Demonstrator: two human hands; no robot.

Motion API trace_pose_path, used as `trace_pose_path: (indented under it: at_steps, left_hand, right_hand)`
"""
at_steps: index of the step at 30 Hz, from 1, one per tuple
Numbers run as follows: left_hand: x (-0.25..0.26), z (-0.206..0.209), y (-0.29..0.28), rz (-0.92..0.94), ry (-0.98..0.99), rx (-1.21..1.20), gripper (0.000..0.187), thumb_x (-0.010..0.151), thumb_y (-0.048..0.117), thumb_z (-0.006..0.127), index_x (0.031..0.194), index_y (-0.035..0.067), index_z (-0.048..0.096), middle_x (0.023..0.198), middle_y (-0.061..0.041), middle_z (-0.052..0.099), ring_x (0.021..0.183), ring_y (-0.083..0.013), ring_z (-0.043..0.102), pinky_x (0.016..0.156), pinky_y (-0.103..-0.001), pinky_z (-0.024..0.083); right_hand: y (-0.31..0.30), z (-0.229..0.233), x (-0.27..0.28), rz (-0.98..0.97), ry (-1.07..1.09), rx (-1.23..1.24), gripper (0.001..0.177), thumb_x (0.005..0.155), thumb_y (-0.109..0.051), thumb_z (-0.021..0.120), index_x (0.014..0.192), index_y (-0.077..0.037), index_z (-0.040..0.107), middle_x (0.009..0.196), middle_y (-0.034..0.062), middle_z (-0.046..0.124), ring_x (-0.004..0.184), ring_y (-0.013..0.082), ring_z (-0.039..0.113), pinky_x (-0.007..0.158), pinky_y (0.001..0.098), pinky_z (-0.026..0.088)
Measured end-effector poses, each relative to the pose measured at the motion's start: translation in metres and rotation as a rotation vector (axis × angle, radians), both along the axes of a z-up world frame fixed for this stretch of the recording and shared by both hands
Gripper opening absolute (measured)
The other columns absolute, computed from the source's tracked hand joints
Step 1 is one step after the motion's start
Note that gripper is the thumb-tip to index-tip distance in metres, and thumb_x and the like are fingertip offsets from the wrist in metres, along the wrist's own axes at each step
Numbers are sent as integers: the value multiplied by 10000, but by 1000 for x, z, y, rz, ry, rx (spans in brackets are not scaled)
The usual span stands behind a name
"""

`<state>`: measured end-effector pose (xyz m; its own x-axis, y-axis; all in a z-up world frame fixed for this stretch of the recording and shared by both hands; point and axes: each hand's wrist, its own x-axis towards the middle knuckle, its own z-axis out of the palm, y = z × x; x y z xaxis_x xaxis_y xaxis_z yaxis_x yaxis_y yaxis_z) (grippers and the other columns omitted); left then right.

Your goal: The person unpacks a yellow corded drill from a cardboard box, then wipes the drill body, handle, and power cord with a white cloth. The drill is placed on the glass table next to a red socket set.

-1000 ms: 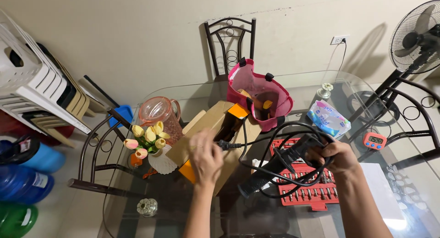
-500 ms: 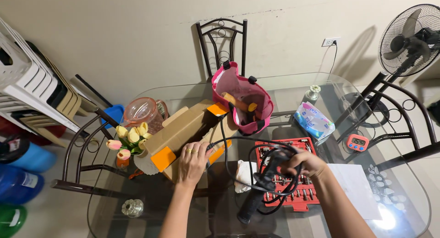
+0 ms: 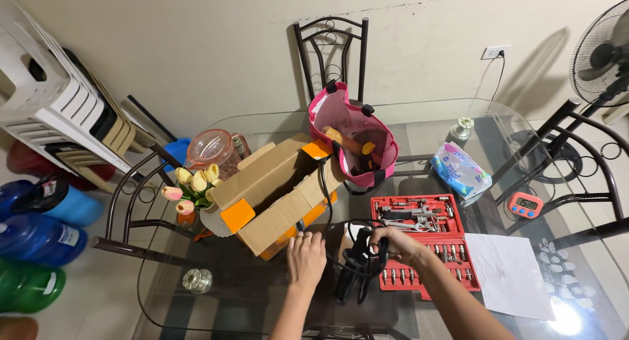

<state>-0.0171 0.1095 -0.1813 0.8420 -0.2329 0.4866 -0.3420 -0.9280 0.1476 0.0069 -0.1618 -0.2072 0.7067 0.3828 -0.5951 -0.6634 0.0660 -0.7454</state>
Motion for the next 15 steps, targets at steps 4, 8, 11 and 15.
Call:
trace_pose_path:
  at_steps: [4,8,11,15]
  left_hand:
    - [2,-19,4,181,717,18,651,925,73,573,1548,241,484,979,-190,741,1001,-345,694,952,-467,497]
    - [13,-19,13,219,938,-235,518,874,56,519,1340,266,606,1135,-174,703,1132,-382,633,970,-492,494]
    - [16,-9,14,292,992,-180,353,921,135,515,1235,173,673,1226,-147,700,1210,-354,633,1010,-472,500]
    - [25,5,-8,314,1004,-71,430,942,280,602,1320,77,581,1354,-206,619,1291,-376,587,1086,-479,462]
  right_hand:
    - [23,-21,0,2,72,40,113,772,-179,618,714,-100,672,633,17,647,411,91,431,400,259,252]
    - [36,-31,10,107,13,9,161,788,-207,645,701,-77,683,636,-1,656,411,77,447,391,245,290]
    - [38,-43,23,64,-72,-197,189,810,-229,724,771,-45,712,676,19,676,484,112,564,446,281,410]
    - [43,-69,36,146,-324,-636,392,789,-419,782,900,-48,839,718,89,745,628,205,698,589,373,526]
